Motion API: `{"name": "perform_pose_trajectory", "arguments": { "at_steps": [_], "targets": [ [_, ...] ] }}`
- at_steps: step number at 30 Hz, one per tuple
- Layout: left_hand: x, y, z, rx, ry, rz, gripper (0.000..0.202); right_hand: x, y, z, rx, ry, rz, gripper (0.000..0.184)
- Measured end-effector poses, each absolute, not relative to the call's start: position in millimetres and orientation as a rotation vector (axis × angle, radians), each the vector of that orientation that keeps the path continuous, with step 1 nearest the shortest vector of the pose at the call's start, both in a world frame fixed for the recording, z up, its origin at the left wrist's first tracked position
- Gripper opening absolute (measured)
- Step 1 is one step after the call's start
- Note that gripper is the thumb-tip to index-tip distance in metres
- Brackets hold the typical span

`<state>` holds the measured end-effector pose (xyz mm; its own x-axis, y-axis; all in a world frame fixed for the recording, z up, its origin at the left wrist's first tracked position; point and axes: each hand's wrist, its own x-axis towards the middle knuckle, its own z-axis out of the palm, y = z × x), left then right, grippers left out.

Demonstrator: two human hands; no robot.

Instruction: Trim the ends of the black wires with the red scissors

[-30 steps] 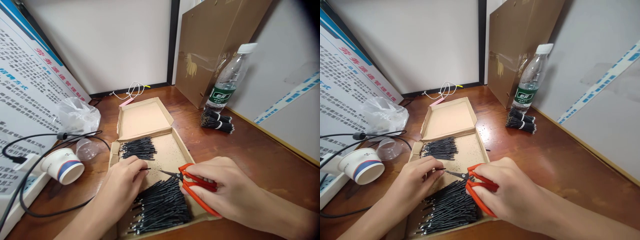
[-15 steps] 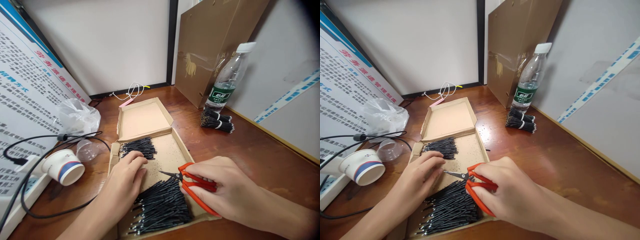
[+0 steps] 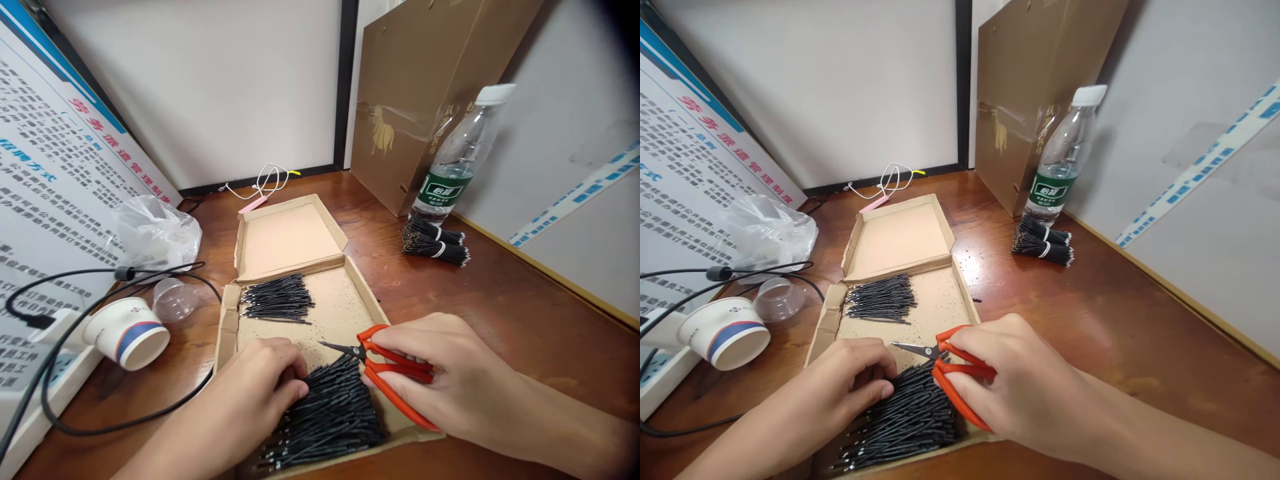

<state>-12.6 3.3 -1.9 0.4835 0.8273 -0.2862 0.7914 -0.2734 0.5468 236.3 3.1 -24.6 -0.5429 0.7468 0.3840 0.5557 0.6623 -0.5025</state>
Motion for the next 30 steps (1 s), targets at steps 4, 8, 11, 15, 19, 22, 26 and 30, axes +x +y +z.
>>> {"name": "perform_pose_trajectory", "arguments": {
  "at_steps": [4,8,11,15,19,22,26,30],
  "targets": [
    [-13.1,2.1,1.2,2.004,1.357,0.047,0.01,236.3,3.8,-25.8,-0.986,-2.289,0.415,0.013],
    [-11.3,0.5,3.1,1.971,1.389,0.085,0.014,236.5,4.6,-24.8,-0.996,-2.281,0.417,0.013],
    [-9.6,2.4,5.3,1.955,1.399,0.13,0.015,236.2,4.3,-22.5,-1.0,-2.303,0.467,0.017],
    [-7.5,3.9,7.5,1.874,1.392,0.204,0.011,236.2,4.2,-21.5,-1.001,-2.337,0.549,0.022],
    [-5.9,1.7,7.9,1.843,1.369,0.277,0.016,236.8,5.7,-24.2,-1.034,-2.33,0.552,0.017],
    [-6.2,1.0,7.5,1.849,1.322,0.295,0.02,237.2,5.5,-24.8,-1.033,-2.337,0.569,0.018],
    [-8.0,1.6,6.3,1.873,1.26,0.289,0.024,236.4,4.7,-22.6,-1.01,-2.353,0.6,0.025],
    [-8.9,1.6,5.5,1.891,1.258,0.27,0.028,235.3,5.6,-21.0,-1.014,-2.353,0.602,0.024]
  ]
}}
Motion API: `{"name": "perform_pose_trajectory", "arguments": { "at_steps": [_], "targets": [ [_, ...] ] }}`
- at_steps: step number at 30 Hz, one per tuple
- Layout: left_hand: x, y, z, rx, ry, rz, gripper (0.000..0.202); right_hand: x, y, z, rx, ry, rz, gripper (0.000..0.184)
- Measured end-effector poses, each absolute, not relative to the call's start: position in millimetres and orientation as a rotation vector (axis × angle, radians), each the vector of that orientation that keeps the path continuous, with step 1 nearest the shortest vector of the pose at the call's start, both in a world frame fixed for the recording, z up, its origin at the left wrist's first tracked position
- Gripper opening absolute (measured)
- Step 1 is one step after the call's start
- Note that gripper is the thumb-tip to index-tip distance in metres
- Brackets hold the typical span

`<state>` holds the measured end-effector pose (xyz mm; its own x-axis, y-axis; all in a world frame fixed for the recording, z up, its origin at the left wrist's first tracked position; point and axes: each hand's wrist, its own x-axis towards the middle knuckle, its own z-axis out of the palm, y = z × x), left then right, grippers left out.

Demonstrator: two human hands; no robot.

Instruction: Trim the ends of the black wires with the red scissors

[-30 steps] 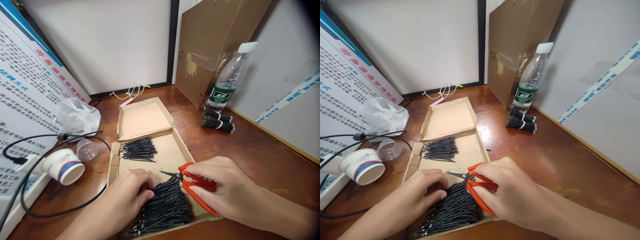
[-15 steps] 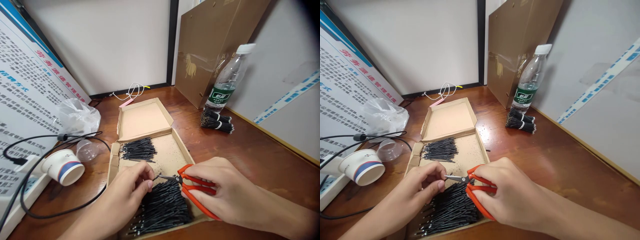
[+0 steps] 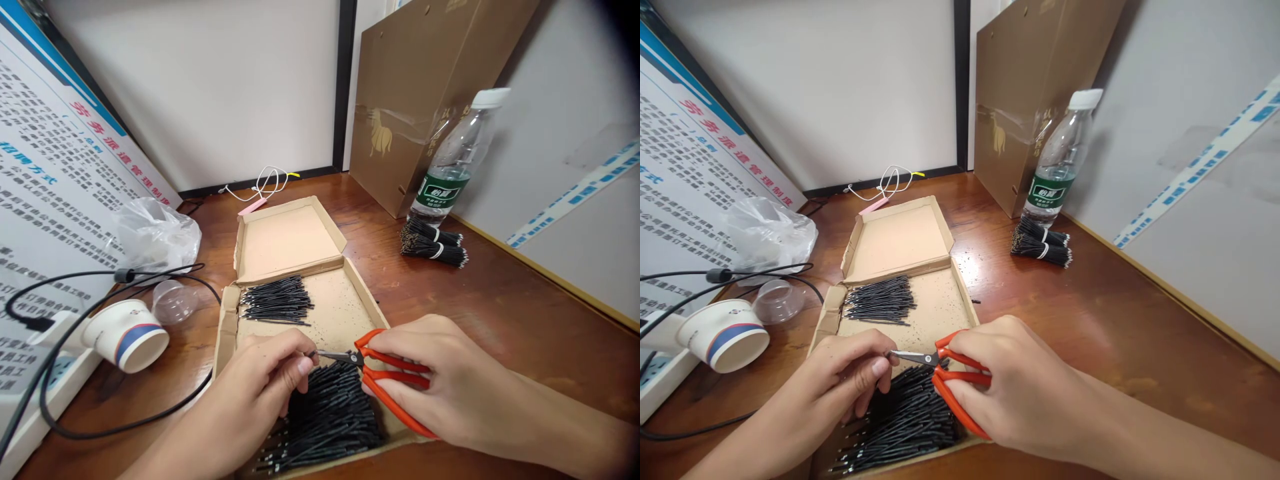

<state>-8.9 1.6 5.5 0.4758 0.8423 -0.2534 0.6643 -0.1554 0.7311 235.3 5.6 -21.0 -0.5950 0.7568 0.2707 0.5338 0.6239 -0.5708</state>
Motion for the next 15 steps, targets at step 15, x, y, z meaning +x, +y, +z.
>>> {"name": "perform_pose_trajectory", "arguments": {
  "at_steps": [15],
  "targets": [
    [-8.8,-0.8,5.2,1.885,1.246,0.288,0.031,234.9,3.8,-23.4,-1.023,-2.364,0.6,0.024]
  ]
}}
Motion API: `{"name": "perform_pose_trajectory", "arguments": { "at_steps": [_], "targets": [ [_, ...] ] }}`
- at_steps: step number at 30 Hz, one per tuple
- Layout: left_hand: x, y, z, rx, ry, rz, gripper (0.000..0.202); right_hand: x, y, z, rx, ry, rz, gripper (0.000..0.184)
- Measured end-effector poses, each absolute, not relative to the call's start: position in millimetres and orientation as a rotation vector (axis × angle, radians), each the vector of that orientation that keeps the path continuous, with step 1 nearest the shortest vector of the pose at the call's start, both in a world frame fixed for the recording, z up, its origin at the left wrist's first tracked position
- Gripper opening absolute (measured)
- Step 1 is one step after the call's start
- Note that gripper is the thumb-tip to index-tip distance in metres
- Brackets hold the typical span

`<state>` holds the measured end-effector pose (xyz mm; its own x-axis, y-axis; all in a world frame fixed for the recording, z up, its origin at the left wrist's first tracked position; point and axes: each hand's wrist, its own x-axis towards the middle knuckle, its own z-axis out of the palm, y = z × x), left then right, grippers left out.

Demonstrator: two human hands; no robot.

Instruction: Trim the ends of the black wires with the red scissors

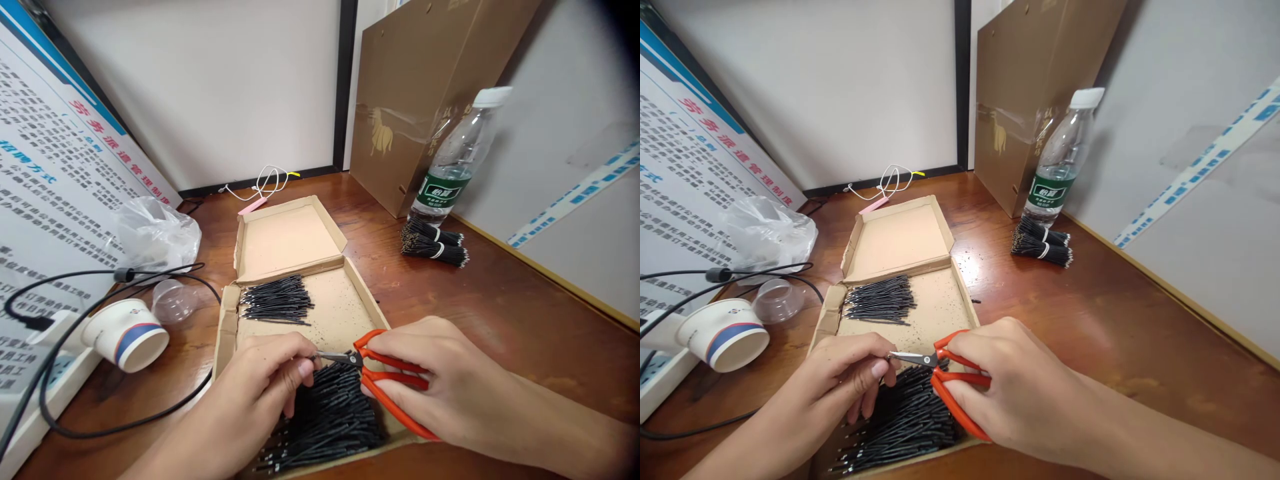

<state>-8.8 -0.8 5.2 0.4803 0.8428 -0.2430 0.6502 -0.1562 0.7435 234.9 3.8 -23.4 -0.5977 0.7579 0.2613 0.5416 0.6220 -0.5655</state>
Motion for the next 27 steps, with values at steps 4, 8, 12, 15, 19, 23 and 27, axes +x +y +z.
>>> {"name": "perform_pose_trajectory", "arguments": {
  "at_steps": [4,8,12,15,19,23,27],
  "targets": [
    [-9.0,-0.4,4.5,1.855,1.239,0.284,0.031,234.7,3.7,-25.3,-1.017,-2.361,0.586,0.025],
    [-8.8,-0.8,5.3,1.841,1.237,0.278,0.031,234.0,3.6,-23.2,-1.013,-2.368,0.632,0.025],
    [-7.8,-1.1,5.5,1.859,1.228,0.283,0.03,234.1,3.2,-21.4,-1.016,-2.372,0.639,0.025],
    [-7.4,-0.8,5.7,1.867,1.234,0.292,0.029,235.1,2.6,-21.8,-1.022,-2.383,0.62,0.024],
    [-7.6,-0.7,5.9,1.855,1.224,0.295,0.029,235.8,3.5,-25.8,-0.989,-2.382,0.59,0.023],
    [-7.6,-0.8,5.9,1.816,1.214,0.31,0.029,234.6,4.8,-29.2,-0.963,-2.348,0.567,0.024],
    [-6.3,-0.5,6.9,1.817,1.219,0.31,0.027,234.4,3.0,-26.2,-0.995,-2.319,0.64,0.024]
  ]
}}
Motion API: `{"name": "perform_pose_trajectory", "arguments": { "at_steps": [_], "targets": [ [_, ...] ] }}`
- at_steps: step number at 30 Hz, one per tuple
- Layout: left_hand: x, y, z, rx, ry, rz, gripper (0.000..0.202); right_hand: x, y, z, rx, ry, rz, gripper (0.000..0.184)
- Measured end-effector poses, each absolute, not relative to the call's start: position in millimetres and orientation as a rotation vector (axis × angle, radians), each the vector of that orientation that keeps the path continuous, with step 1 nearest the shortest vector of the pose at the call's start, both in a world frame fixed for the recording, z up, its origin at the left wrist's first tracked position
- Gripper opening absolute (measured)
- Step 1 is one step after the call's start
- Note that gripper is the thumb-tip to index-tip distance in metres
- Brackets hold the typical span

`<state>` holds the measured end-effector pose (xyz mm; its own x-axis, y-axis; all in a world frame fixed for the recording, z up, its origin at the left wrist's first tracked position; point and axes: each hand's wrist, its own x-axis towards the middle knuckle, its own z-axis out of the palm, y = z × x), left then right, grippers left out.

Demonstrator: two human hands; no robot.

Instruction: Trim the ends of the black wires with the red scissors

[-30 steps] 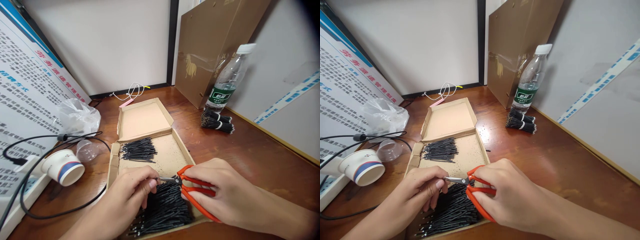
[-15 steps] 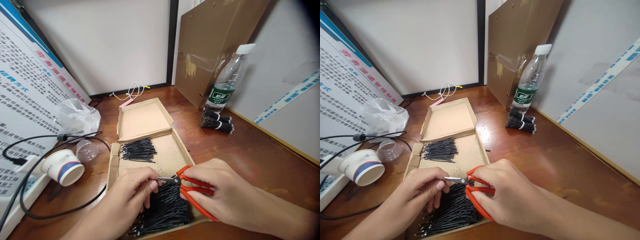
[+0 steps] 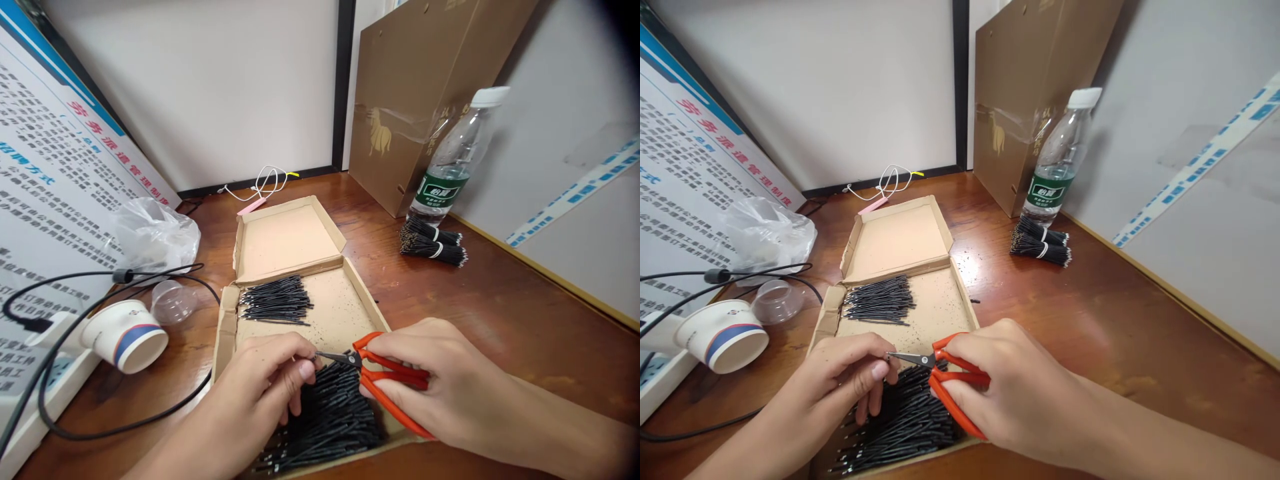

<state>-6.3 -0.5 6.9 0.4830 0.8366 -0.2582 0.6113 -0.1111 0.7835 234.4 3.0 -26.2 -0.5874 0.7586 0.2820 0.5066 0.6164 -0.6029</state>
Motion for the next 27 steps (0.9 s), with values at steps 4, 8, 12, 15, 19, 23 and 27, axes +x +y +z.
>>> {"name": "perform_pose_trajectory", "arguments": {
  "at_steps": [4,8,12,15,19,23,27],
  "targets": [
    [-5.7,-0.9,7.3,1.792,1.225,0.301,0.022,234.3,1.6,-21.1,-1.02,-2.335,0.715,0.025],
    [-5.3,-1.4,7.8,1.787,1.22,0.319,0.022,233.7,1.5,-19.3,-1.009,-2.343,0.684,0.025],
    [-4.3,-0.6,10.6,1.778,1.229,0.283,0.021,234.7,1.8,-22.0,-0.995,-2.349,0.652,0.025],
    [-4.0,-0.2,11.8,1.781,1.226,0.288,0.021,235.1,3.0,-25.8,-0.988,-2.345,0.648,0.025],
    [-3.3,-0.3,12.4,1.774,1.228,0.291,0.022,234.5,3.1,-27.6,-1.012,-2.344,0.657,0.024],
    [-2.6,-0.5,13.0,1.768,1.229,0.297,0.021,234.1,1.3,-23.8,-1.036,-2.324,0.679,0.025],
    [-2.9,-0.6,13.2,1.766,1.232,0.297,0.021,233.6,1.4,-19.9,-1.068,-2.327,0.727,0.022]
  ]
}}
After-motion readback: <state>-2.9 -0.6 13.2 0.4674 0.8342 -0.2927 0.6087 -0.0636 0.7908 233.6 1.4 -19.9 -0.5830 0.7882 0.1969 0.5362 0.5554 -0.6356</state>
